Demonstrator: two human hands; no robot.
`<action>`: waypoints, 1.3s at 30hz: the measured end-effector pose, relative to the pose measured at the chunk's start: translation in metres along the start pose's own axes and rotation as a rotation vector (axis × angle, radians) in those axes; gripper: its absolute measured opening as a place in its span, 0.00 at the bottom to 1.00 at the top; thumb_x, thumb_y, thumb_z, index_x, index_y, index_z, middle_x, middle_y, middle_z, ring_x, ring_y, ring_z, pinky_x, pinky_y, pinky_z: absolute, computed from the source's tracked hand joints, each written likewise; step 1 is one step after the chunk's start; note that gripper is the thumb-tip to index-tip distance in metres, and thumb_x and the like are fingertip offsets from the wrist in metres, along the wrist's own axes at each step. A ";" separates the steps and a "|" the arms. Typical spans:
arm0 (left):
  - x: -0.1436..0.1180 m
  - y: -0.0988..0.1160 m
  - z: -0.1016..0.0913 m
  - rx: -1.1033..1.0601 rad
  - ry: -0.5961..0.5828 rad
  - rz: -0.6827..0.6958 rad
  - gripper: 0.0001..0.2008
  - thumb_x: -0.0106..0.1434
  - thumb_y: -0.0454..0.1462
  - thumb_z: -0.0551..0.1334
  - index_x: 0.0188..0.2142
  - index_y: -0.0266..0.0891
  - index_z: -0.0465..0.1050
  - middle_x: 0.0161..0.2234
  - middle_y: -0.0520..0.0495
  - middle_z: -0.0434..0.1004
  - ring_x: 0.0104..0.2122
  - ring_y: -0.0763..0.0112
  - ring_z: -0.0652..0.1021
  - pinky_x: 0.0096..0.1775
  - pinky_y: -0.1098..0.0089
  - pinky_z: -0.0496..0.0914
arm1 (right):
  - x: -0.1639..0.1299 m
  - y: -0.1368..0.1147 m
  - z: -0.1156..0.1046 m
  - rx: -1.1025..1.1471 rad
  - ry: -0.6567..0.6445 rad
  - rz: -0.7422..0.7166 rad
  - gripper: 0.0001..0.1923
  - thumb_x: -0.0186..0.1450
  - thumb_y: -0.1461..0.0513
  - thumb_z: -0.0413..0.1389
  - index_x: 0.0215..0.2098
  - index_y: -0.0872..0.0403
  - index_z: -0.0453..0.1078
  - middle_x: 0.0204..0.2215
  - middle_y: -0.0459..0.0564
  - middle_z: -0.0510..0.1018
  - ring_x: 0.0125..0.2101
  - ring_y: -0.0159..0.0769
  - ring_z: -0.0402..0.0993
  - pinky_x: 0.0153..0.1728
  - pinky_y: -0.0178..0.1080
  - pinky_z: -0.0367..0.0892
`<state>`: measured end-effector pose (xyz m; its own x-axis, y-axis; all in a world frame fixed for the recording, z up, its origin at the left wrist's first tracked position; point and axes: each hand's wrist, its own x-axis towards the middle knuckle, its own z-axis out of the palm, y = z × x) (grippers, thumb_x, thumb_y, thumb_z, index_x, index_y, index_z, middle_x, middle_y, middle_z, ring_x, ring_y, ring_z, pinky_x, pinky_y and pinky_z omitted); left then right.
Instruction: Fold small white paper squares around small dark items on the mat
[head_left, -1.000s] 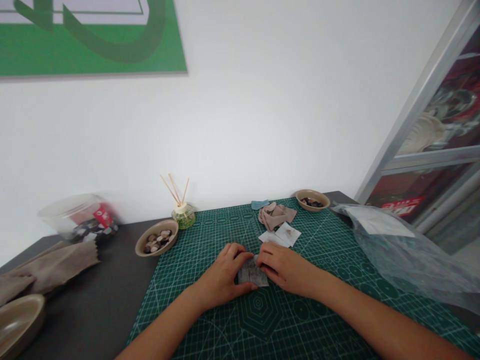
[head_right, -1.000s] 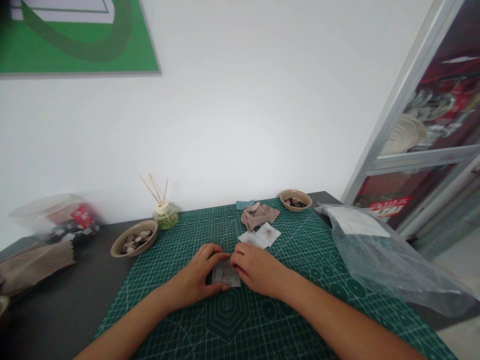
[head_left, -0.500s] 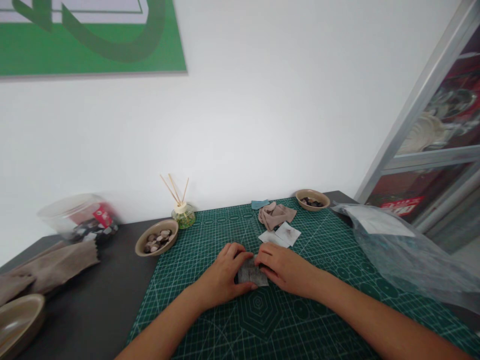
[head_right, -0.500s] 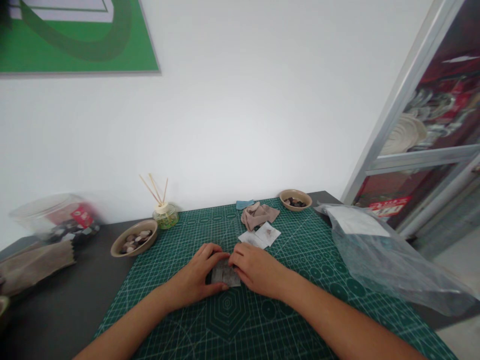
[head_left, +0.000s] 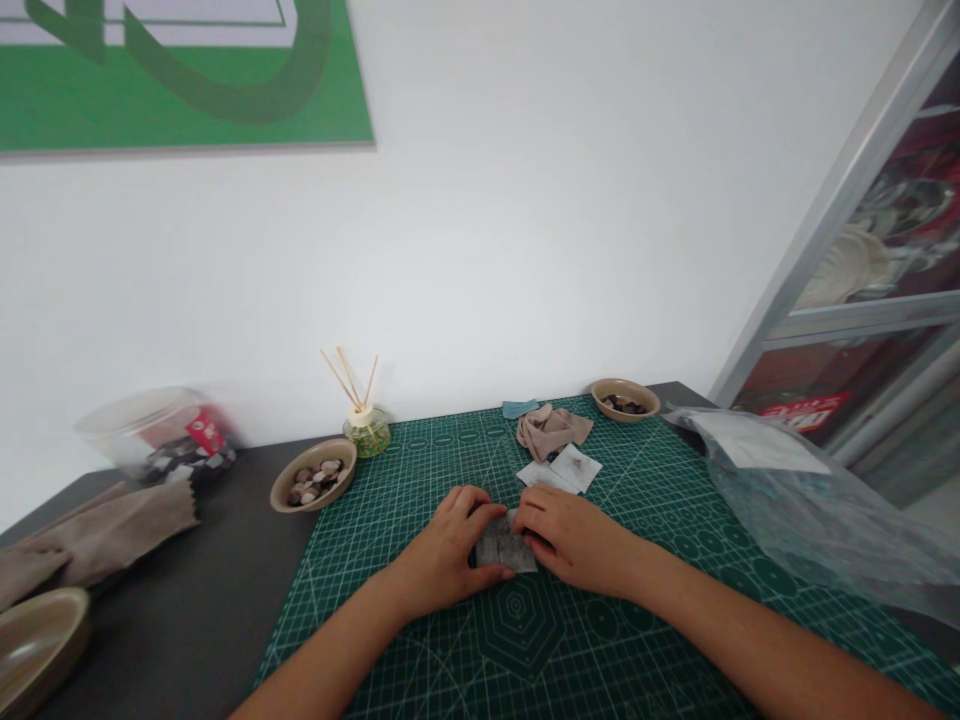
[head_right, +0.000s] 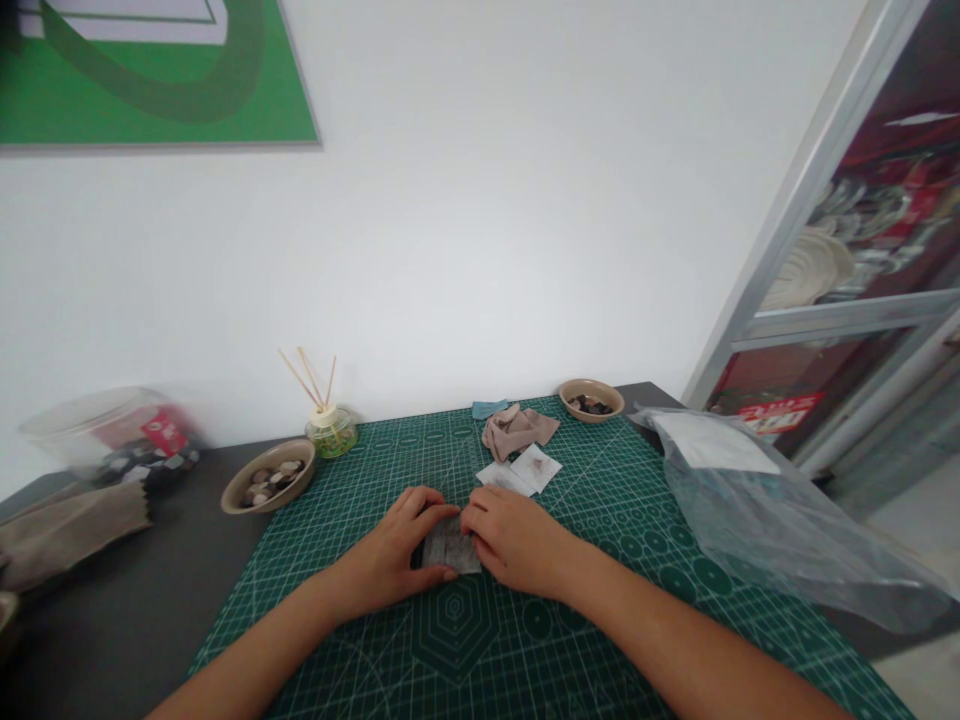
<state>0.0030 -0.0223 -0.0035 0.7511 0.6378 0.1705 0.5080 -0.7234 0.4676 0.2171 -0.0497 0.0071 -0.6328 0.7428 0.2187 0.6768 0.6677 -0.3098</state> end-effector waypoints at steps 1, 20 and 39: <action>0.000 0.000 0.000 0.001 0.003 0.000 0.27 0.54 0.41 0.68 0.52 0.43 0.64 0.49 0.44 0.63 0.50 0.57 0.64 0.53 0.55 0.63 | 0.000 0.000 0.000 -0.004 0.007 0.004 0.07 0.61 0.70 0.52 0.37 0.57 0.68 0.36 0.52 0.70 0.38 0.38 0.66 0.38 0.39 0.63; 0.000 -0.001 0.001 -0.012 0.012 0.000 0.26 0.54 0.41 0.68 0.52 0.44 0.64 0.49 0.45 0.63 0.50 0.57 0.64 0.53 0.55 0.63 | 0.002 -0.001 -0.001 0.011 0.012 -0.022 0.07 0.62 0.70 0.52 0.38 0.57 0.68 0.36 0.51 0.71 0.38 0.37 0.66 0.39 0.39 0.63; -0.001 -0.001 0.001 -0.008 0.010 0.001 0.27 0.55 0.41 0.68 0.52 0.44 0.64 0.50 0.45 0.62 0.51 0.57 0.64 0.53 0.55 0.63 | 0.000 0.000 -0.001 -0.021 0.012 0.012 0.06 0.61 0.70 0.52 0.35 0.57 0.67 0.35 0.51 0.71 0.37 0.38 0.65 0.39 0.40 0.63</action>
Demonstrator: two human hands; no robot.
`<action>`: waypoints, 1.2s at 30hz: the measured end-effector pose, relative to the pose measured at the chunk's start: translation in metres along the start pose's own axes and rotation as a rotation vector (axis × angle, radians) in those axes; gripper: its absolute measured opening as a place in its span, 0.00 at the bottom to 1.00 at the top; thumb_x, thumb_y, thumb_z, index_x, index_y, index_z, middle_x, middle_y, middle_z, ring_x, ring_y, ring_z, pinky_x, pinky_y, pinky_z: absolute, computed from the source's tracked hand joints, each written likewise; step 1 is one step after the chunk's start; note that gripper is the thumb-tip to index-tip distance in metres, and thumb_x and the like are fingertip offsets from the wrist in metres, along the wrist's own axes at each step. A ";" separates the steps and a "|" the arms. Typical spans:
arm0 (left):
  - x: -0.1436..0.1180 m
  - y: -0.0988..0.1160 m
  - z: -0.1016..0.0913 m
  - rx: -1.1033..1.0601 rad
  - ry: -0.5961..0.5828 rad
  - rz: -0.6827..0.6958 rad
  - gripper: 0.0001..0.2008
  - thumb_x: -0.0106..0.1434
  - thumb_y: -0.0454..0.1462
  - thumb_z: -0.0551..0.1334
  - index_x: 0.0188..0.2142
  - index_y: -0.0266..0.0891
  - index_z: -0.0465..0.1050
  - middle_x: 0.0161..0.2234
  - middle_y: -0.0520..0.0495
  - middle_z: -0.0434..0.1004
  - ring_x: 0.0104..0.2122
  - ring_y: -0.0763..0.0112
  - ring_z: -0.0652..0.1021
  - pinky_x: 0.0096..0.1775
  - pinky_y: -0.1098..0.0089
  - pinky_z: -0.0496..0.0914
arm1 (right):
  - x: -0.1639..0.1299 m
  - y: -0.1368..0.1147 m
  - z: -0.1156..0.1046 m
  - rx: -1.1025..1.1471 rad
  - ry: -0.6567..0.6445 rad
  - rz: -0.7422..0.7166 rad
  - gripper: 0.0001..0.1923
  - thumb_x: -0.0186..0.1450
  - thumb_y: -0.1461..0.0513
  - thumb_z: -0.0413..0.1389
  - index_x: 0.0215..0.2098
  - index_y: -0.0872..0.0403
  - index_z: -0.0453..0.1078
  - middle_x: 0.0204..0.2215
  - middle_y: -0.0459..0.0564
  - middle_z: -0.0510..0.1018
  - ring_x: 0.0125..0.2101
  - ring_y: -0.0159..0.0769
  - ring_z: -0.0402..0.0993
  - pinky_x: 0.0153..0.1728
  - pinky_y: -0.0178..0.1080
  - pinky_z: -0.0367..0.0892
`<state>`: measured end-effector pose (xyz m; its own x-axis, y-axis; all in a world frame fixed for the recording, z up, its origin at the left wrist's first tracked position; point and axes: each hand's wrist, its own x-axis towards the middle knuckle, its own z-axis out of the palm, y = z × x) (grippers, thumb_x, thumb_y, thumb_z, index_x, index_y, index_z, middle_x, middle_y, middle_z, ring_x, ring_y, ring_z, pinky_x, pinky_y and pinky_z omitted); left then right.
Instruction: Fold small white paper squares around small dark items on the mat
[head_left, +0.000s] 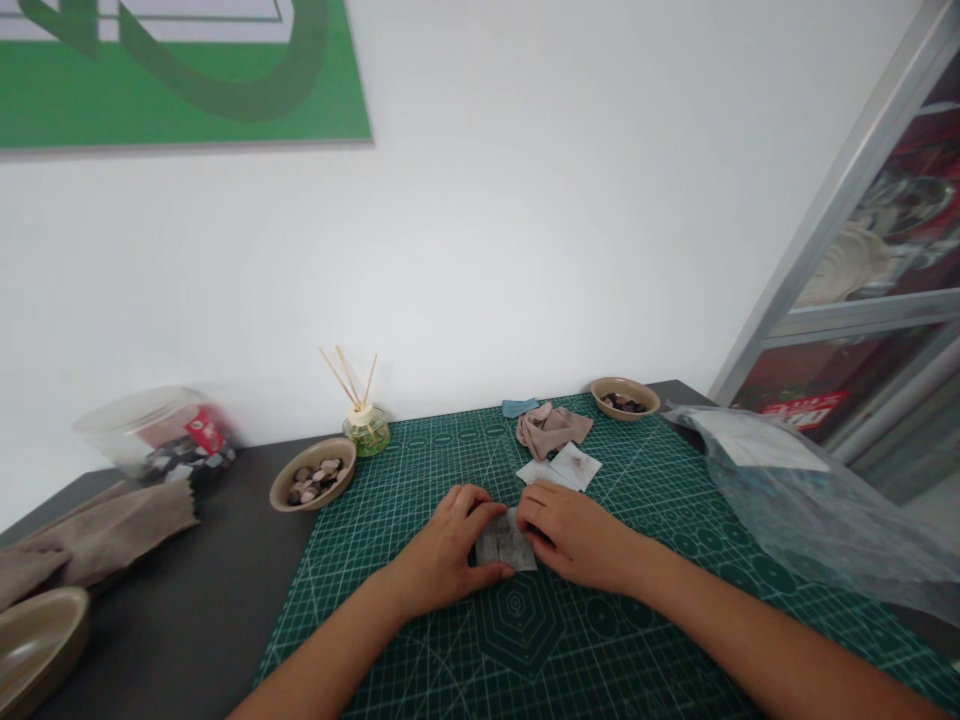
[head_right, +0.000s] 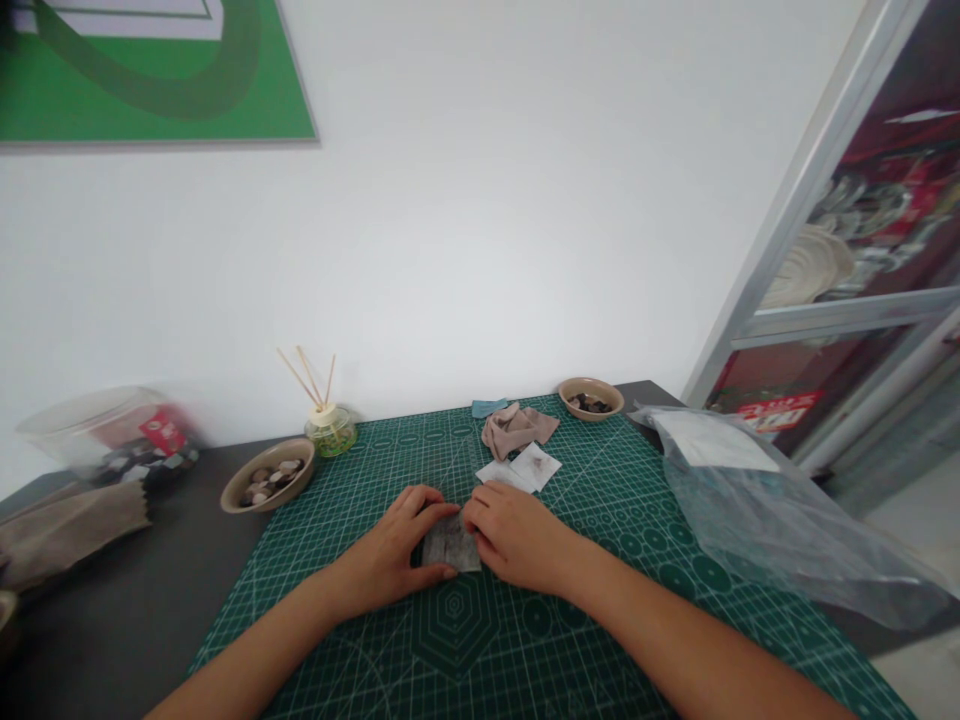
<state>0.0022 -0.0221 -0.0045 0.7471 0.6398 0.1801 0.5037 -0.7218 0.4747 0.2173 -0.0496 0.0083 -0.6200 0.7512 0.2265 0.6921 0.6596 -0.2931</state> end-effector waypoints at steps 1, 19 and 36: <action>0.000 0.000 0.000 -0.002 -0.002 -0.002 0.27 0.55 0.41 0.68 0.52 0.44 0.64 0.50 0.45 0.62 0.51 0.57 0.64 0.53 0.55 0.63 | 0.000 0.000 0.000 0.003 -0.001 -0.001 0.06 0.61 0.70 0.52 0.35 0.57 0.67 0.35 0.51 0.71 0.37 0.38 0.65 0.39 0.39 0.63; 0.000 0.000 0.000 -0.001 -0.003 0.001 0.27 0.54 0.41 0.68 0.52 0.44 0.64 0.49 0.45 0.63 0.50 0.56 0.64 0.53 0.55 0.63 | 0.001 -0.002 -0.001 0.009 -0.010 -0.036 0.05 0.62 0.70 0.52 0.35 0.57 0.68 0.35 0.51 0.72 0.38 0.38 0.65 0.38 0.39 0.63; 0.000 0.000 0.000 -0.004 0.001 0.001 0.27 0.54 0.41 0.68 0.52 0.45 0.64 0.49 0.45 0.63 0.50 0.56 0.64 0.52 0.54 0.63 | 0.000 0.000 -0.001 0.035 0.007 -0.003 0.08 0.61 0.71 0.51 0.37 0.57 0.67 0.36 0.51 0.71 0.38 0.37 0.66 0.39 0.39 0.64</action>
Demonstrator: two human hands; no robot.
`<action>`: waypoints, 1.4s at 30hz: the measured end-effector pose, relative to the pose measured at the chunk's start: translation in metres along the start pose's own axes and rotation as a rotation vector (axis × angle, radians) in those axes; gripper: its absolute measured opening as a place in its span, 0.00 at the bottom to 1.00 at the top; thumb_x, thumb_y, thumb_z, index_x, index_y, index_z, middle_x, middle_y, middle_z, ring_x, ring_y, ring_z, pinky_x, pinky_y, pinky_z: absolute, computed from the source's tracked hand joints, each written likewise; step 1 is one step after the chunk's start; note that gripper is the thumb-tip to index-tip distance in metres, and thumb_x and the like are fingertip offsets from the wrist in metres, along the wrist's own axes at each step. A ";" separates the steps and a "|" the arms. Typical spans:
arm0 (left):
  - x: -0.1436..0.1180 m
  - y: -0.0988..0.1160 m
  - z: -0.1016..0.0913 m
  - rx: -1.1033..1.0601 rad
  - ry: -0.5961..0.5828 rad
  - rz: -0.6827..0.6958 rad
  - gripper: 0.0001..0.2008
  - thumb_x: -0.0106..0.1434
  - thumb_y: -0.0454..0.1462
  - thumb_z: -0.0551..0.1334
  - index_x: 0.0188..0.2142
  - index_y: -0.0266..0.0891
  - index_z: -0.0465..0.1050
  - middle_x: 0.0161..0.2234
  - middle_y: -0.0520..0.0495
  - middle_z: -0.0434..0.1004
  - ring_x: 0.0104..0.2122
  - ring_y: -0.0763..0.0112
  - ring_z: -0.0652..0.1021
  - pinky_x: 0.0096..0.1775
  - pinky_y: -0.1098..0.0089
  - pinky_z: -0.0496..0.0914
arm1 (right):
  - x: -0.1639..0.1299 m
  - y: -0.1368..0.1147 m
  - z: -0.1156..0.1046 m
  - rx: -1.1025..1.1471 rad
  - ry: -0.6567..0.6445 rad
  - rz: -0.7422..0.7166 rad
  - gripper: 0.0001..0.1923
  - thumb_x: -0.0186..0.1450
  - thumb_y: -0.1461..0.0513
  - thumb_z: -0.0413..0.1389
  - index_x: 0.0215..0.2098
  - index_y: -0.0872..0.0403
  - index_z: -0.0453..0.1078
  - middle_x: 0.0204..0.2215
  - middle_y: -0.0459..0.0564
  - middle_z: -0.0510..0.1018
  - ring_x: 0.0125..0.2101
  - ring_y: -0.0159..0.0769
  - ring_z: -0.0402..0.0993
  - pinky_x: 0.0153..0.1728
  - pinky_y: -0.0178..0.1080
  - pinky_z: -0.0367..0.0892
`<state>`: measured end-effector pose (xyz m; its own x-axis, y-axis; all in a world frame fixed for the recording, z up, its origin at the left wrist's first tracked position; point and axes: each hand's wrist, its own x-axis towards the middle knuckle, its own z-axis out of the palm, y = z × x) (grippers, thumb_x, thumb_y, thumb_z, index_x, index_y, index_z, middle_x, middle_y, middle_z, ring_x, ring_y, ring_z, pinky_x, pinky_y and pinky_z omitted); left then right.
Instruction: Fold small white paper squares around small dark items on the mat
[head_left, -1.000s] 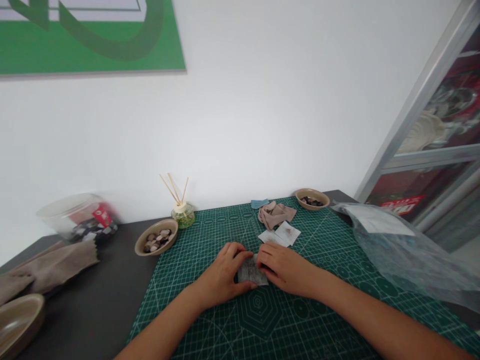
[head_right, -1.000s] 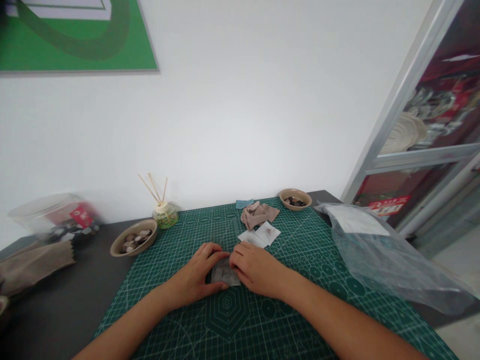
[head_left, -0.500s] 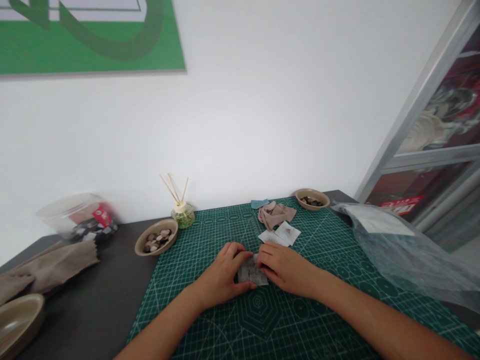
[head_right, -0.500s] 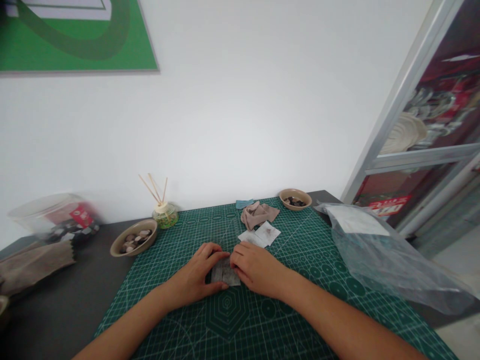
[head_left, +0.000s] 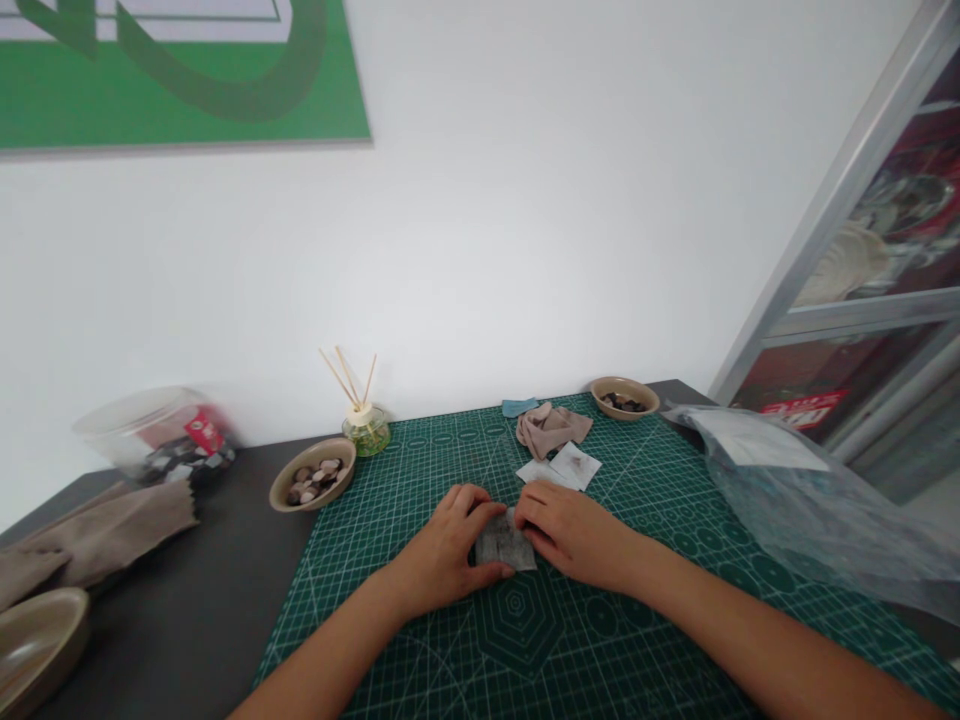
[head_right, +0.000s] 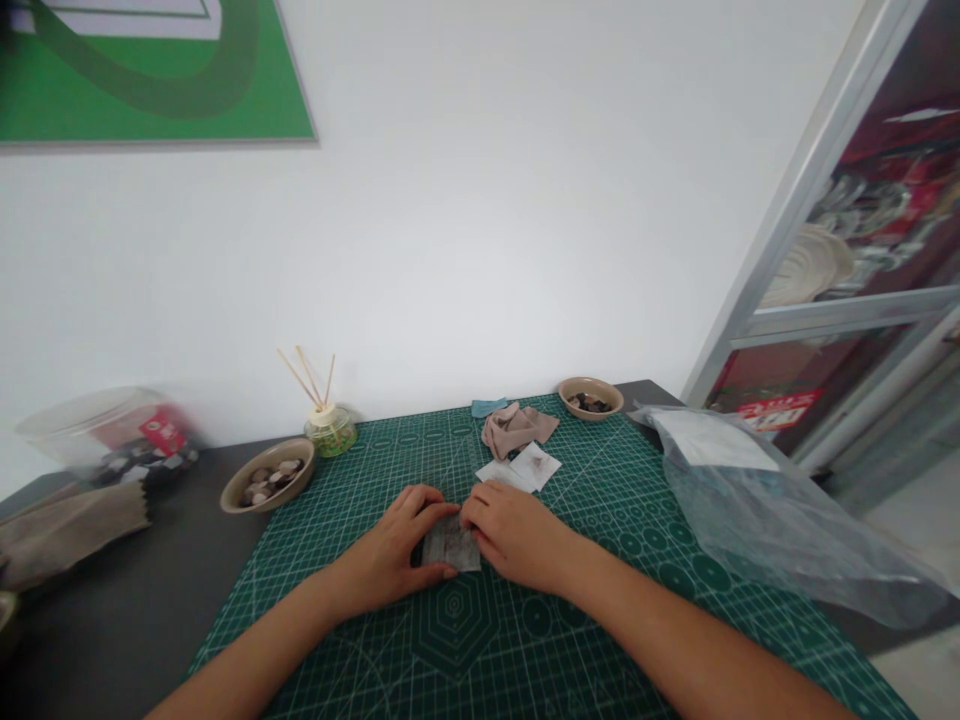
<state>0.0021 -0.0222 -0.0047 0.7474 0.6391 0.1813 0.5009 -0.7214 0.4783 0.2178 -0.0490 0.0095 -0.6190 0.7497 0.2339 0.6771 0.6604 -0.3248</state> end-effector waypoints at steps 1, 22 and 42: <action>0.000 0.000 0.000 0.000 0.001 -0.001 0.27 0.54 0.41 0.68 0.53 0.45 0.64 0.49 0.45 0.62 0.50 0.56 0.64 0.52 0.54 0.63 | 0.000 0.000 0.000 -0.010 0.008 0.008 0.07 0.61 0.71 0.51 0.37 0.57 0.67 0.36 0.51 0.71 0.37 0.37 0.66 0.39 0.39 0.63; 0.000 0.000 -0.001 0.023 -0.013 0.006 0.27 0.54 0.40 0.68 0.53 0.43 0.64 0.49 0.44 0.62 0.50 0.57 0.64 0.53 0.56 0.63 | 0.000 0.001 0.000 -0.007 0.013 -0.039 0.07 0.62 0.71 0.51 0.35 0.57 0.67 0.36 0.51 0.70 0.38 0.37 0.65 0.40 0.39 0.63; 0.001 0.001 -0.001 0.014 -0.016 0.005 0.27 0.55 0.41 0.68 0.53 0.44 0.64 0.49 0.45 0.62 0.50 0.57 0.64 0.52 0.55 0.64 | 0.000 0.001 0.002 0.086 0.125 -0.031 0.08 0.64 0.70 0.50 0.40 0.57 0.67 0.37 0.52 0.70 0.37 0.37 0.67 0.40 0.39 0.65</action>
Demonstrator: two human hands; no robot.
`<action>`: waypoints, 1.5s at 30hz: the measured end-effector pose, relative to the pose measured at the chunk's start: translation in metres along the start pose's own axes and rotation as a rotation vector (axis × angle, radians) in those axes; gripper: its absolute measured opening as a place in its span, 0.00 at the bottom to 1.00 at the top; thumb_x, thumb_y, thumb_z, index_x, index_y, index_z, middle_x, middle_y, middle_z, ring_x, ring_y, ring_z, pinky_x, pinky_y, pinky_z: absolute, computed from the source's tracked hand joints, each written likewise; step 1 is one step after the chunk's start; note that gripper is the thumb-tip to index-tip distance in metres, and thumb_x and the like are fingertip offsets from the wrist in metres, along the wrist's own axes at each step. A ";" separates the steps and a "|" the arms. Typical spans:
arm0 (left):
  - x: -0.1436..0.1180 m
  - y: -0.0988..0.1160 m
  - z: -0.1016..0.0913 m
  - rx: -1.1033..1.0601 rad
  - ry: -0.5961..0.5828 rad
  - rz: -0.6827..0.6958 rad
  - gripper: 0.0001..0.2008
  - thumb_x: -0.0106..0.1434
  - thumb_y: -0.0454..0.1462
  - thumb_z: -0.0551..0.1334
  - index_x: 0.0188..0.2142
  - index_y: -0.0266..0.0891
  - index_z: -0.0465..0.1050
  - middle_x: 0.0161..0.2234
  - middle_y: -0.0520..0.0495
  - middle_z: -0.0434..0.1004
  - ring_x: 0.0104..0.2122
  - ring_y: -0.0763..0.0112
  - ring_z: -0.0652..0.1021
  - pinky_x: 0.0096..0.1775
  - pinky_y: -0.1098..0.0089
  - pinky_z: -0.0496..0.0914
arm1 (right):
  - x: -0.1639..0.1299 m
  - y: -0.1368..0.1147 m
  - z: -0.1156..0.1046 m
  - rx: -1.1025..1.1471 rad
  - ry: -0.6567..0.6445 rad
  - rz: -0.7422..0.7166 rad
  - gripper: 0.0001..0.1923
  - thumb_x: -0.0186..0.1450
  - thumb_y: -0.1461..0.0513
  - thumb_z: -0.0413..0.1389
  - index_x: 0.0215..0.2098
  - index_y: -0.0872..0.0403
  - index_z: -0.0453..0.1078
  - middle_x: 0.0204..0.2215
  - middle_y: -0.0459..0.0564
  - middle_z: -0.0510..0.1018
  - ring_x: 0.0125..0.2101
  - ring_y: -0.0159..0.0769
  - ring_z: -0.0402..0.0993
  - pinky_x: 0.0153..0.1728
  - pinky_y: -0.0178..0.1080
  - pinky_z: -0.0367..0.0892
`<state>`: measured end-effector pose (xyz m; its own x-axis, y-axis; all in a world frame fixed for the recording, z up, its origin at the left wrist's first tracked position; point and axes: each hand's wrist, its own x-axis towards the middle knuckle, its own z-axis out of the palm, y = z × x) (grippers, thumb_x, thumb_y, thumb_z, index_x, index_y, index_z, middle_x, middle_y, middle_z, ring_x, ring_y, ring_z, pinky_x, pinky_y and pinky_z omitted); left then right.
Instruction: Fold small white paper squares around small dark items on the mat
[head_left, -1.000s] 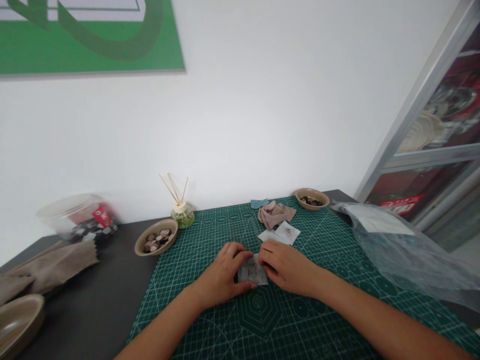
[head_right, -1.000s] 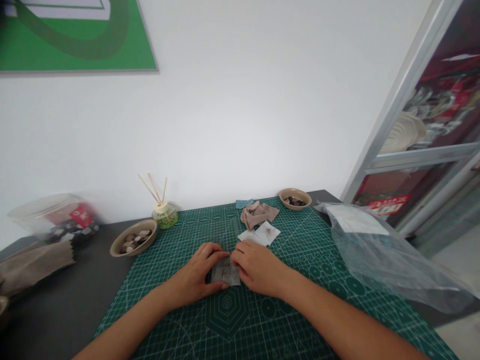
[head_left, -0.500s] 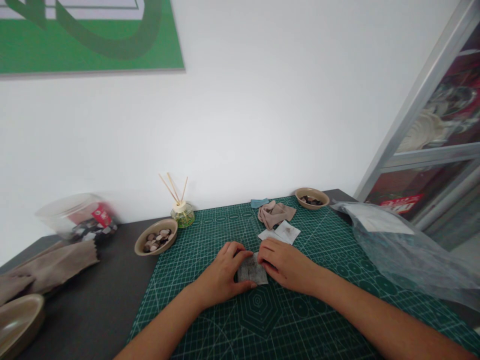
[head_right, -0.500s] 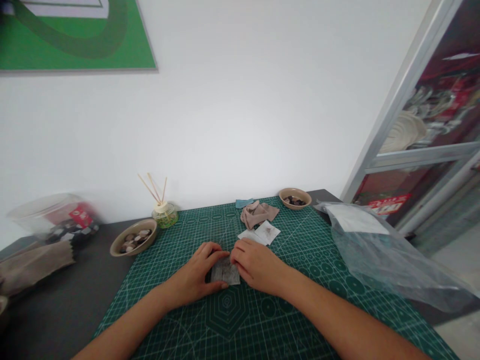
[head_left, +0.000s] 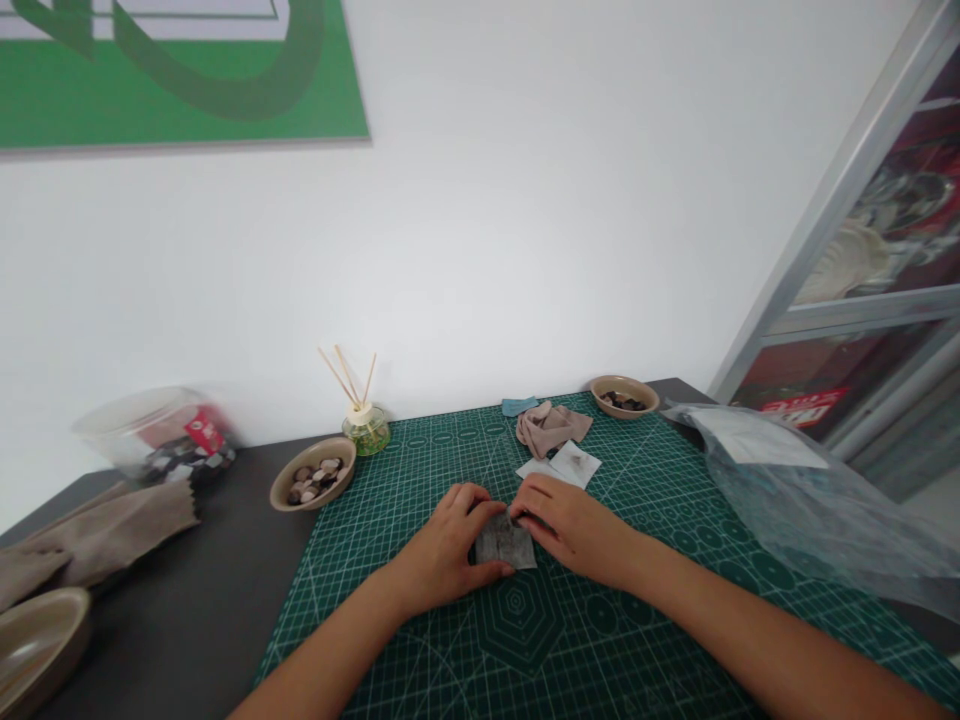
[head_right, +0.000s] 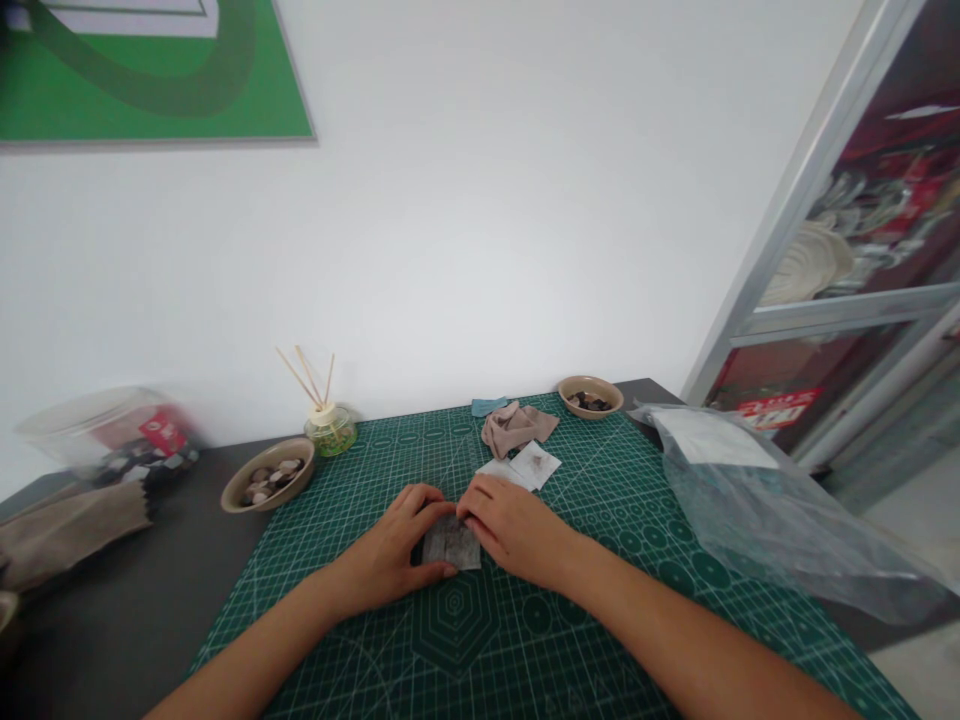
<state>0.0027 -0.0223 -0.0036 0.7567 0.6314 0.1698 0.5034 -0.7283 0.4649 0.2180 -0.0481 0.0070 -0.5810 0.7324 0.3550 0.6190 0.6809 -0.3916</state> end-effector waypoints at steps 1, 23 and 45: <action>0.000 0.000 0.000 -0.001 -0.002 -0.002 0.26 0.55 0.41 0.68 0.52 0.44 0.64 0.49 0.45 0.62 0.50 0.57 0.64 0.52 0.55 0.64 | 0.000 0.000 0.000 -0.004 -0.037 -0.003 0.08 0.65 0.70 0.50 0.41 0.57 0.67 0.37 0.52 0.70 0.37 0.37 0.67 0.40 0.39 0.65; -0.001 0.001 -0.001 0.005 0.007 -0.006 0.26 0.55 0.40 0.68 0.52 0.43 0.64 0.49 0.44 0.62 0.50 0.57 0.64 0.52 0.55 0.64 | -0.001 -0.002 -0.002 -0.121 -0.162 0.004 0.08 0.62 0.70 0.52 0.37 0.57 0.69 0.34 0.51 0.69 0.37 0.37 0.65 0.37 0.38 0.61; 0.000 0.000 0.000 0.006 0.009 0.008 0.26 0.55 0.40 0.68 0.52 0.44 0.64 0.49 0.44 0.62 0.50 0.57 0.64 0.53 0.56 0.63 | -0.001 -0.003 -0.001 -0.123 -0.166 0.005 0.07 0.63 0.69 0.51 0.37 0.57 0.69 0.35 0.51 0.70 0.37 0.37 0.66 0.37 0.38 0.61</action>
<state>0.0022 -0.0222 -0.0033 0.7569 0.6279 0.1813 0.4998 -0.7348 0.4585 0.2167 -0.0507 0.0087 -0.6504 0.7315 0.2046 0.6760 0.6803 -0.2832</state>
